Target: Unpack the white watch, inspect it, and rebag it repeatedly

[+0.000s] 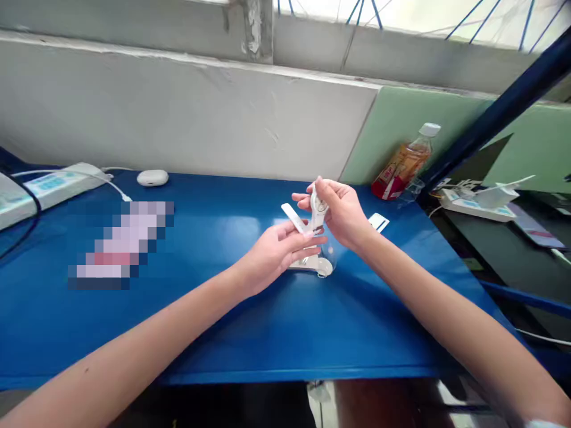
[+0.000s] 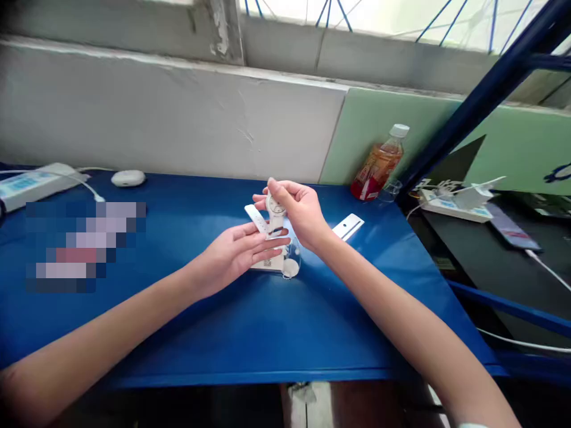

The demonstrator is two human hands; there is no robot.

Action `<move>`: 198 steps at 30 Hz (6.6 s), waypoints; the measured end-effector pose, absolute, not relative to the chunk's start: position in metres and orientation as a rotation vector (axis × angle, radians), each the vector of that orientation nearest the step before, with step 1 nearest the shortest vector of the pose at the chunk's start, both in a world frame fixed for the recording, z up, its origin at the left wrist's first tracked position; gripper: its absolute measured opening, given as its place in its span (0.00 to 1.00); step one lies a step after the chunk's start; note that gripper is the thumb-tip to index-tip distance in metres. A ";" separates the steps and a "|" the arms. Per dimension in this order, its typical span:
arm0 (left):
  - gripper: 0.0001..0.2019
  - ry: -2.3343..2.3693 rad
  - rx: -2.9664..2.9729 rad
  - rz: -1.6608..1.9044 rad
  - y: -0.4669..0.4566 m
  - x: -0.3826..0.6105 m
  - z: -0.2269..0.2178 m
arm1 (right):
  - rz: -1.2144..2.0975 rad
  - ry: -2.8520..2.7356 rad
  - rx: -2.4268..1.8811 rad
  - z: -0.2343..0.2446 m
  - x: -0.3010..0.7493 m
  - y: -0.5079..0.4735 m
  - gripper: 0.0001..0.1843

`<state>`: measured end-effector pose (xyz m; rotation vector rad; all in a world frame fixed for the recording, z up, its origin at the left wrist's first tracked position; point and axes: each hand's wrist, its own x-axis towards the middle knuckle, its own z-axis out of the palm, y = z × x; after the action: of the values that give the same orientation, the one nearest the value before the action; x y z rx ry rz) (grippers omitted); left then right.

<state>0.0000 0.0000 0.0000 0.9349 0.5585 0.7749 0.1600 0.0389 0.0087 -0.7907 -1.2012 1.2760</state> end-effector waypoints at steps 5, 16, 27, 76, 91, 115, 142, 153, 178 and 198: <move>0.18 0.645 1.078 0.762 -0.004 0.003 -0.004 | 1.113 -1.312 -0.814 0.008 0.158 0.037 0.13; 0.26 0.586 1.067 0.592 -0.008 0.003 -0.002 | 1.796 -1.186 -0.623 0.025 0.167 0.034 0.29; 0.25 0.570 1.144 0.567 -0.010 0.002 -0.003 | 2.052 -1.119 -0.534 0.026 0.169 0.032 0.39; 0.14 0.882 1.624 0.885 -0.013 0.001 0.003 | 1.159 -1.353 -0.875 0.037 0.181 0.003 0.19; 0.17 1.005 2.709 1.006 0.001 -0.010 -0.019 | 0.592 -1.724 -1.175 -0.003 0.198 -0.033 0.16; 0.30 0.842 2.671 0.480 0.030 -0.040 -0.028 | -0.001 -1.766 -1.373 -0.016 0.210 -0.013 0.08; 0.27 0.842 2.728 0.667 0.027 -0.045 -0.039 | 0.076 -2.222 -1.515 -0.026 0.212 -0.014 0.21; 0.28 0.823 2.692 0.658 0.026 -0.045 -0.038 | -0.084 -2.280 -1.550 -0.023 0.214 -0.012 0.20; 0.28 0.850 2.699 0.610 0.025 -0.045 -0.037 | 0.082 -2.363 -1.292 -0.009 0.226 -0.010 0.12; 0.25 0.843 2.673 0.633 0.024 -0.043 -0.037 | 0.400 -2.346 -1.159 -0.020 0.212 -0.023 0.33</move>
<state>-0.0434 0.0235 -0.0365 2.6734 0.8430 0.6331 0.2118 -0.0227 -0.0197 -1.1595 -2.3461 0.4003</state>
